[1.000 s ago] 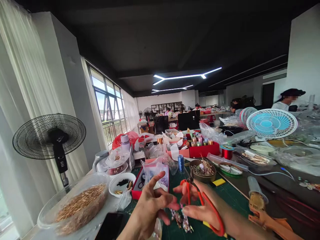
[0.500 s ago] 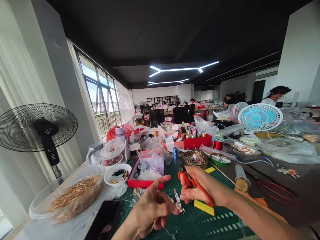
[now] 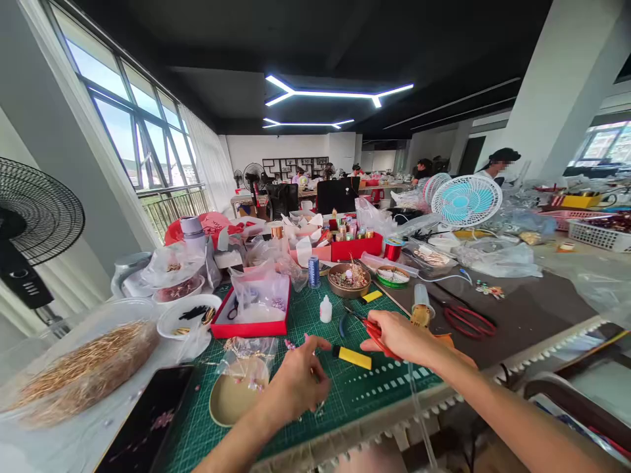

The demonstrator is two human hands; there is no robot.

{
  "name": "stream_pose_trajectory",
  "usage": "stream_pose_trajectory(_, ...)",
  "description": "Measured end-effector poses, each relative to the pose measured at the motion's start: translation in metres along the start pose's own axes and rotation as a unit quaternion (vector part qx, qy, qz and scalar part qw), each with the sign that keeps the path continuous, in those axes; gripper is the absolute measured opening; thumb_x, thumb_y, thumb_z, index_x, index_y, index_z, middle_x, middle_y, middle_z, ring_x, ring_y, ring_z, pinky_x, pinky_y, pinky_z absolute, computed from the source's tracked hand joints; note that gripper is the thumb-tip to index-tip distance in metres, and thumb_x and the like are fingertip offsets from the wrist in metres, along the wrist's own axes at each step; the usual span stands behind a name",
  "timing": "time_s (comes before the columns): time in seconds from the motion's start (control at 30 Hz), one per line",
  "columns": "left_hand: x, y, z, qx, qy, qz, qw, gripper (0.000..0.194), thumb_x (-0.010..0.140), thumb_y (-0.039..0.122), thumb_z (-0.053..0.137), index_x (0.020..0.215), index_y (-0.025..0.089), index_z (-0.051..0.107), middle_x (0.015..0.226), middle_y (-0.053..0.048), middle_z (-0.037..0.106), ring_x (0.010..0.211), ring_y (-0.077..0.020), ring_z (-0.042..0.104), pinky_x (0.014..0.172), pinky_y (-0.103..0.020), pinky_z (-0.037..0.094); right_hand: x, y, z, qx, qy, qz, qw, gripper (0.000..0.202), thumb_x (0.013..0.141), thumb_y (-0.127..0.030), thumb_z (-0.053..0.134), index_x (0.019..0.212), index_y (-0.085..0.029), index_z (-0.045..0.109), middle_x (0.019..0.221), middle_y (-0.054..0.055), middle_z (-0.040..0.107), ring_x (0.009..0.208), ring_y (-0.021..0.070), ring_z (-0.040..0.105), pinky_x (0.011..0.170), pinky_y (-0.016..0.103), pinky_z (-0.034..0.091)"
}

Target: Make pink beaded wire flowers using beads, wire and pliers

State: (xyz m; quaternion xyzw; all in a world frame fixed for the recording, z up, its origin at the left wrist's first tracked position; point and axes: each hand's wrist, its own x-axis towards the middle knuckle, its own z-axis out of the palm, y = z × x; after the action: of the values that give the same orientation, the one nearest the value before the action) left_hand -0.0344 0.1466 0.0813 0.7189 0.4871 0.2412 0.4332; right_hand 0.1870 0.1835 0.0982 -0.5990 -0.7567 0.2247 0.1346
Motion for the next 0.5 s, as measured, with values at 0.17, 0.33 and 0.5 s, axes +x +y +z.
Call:
stream_pose_trajectory(0.17, 0.017, 0.022, -0.002, 0.038, -0.032, 0.011, 0.999, 0.031, 0.070, 0.014, 0.051, 0.099, 0.020, 0.044, 0.072, 0.002, 0.067, 0.042, -0.0103, 0.052, 0.034, -0.018, 0.041, 0.011, 0.009, 0.004, -0.155, 0.029, 0.067, 0.985, 0.024, 0.083, -0.037, 0.060, 0.091, -0.015, 0.059, 0.089, 0.004, 0.062, 0.086, 0.0197, 0.059, 0.080, 0.041, 0.045)
stream_pose_trajectory(0.33, 0.010, 0.020, -0.005, 0.168, -0.046, 0.029, 0.984, 0.025, 0.075, 0.010, 0.046, 0.098, 0.020, 0.049, 0.073, 0.001, 0.066, 0.046, -0.0134, 0.055, 0.047, -0.025, 0.045, 0.024, 0.014, 0.010, -0.194, -0.026, 0.060, 0.979, 0.024, 0.087, -0.034, 0.056, 0.101, -0.015, 0.059, 0.103, 0.005, 0.062, 0.092, 0.0199, 0.060, 0.082, 0.042, 0.047)
stream_pose_trajectory(0.5, -0.002, 0.002, -0.002, 0.308, -0.022, 0.045, 0.950, 0.033, 0.079, 0.004, 0.039, 0.104, 0.019, 0.055, 0.076, -0.006, 0.060, 0.082, -0.0240, 0.058, 0.076, -0.036, 0.042, 0.023, 0.011, 0.008, -0.153, 0.008, 0.019, 0.988, 0.014, 0.083, -0.024, 0.061, 0.092, -0.014, 0.063, 0.096, 0.007, 0.065, 0.093, 0.0226, 0.060, 0.088, 0.047, 0.041)
